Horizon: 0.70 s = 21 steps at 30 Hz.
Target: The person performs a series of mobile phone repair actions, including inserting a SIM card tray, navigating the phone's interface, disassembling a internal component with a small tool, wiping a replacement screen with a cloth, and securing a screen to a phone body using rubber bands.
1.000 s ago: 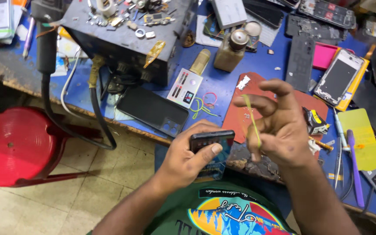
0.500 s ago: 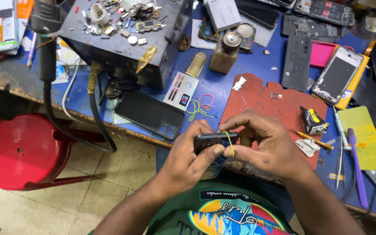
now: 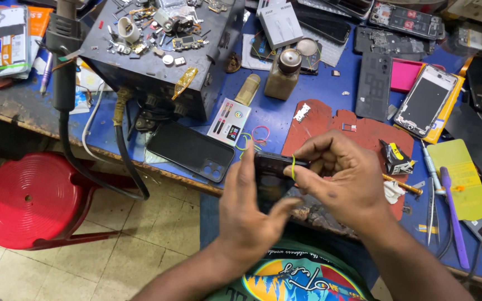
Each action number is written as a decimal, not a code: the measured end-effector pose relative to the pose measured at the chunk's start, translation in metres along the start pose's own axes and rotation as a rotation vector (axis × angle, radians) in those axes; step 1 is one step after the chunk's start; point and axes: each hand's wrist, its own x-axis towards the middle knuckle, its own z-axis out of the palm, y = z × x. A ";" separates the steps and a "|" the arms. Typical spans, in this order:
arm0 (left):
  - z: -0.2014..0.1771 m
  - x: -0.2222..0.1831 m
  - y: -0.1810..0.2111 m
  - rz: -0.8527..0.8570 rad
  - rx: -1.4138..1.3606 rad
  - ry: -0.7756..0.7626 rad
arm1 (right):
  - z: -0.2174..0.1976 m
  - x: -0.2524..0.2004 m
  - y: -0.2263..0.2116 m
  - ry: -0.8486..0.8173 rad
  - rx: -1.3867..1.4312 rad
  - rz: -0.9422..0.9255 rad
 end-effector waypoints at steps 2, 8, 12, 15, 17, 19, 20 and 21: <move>0.010 0.001 0.004 0.105 0.217 0.064 | 0.009 0.000 -0.005 0.036 -0.059 -0.070; -0.007 0.016 -0.009 -0.178 -0.200 -0.232 | 0.008 -0.001 -0.019 -0.106 -0.585 -0.040; -0.036 0.024 -0.019 -0.465 -1.155 -0.359 | -0.018 0.000 -0.018 -0.143 -0.656 -0.013; -0.051 0.024 -0.024 -0.486 -1.436 -0.298 | -0.025 -0.006 -0.006 -0.061 -0.576 0.070; -0.051 0.024 -0.024 -0.459 -1.384 -0.284 | -0.020 -0.014 0.007 -0.065 -0.440 0.068; -0.042 0.022 -0.021 -0.469 -1.300 -0.273 | -0.017 -0.024 0.020 -0.123 -0.233 -0.054; -0.039 0.022 -0.021 -0.455 -1.332 -0.305 | -0.016 -0.026 0.026 -0.149 -0.185 -0.050; -0.035 0.023 -0.021 -0.442 -1.364 -0.337 | -0.011 -0.024 0.032 -0.175 -0.137 -0.046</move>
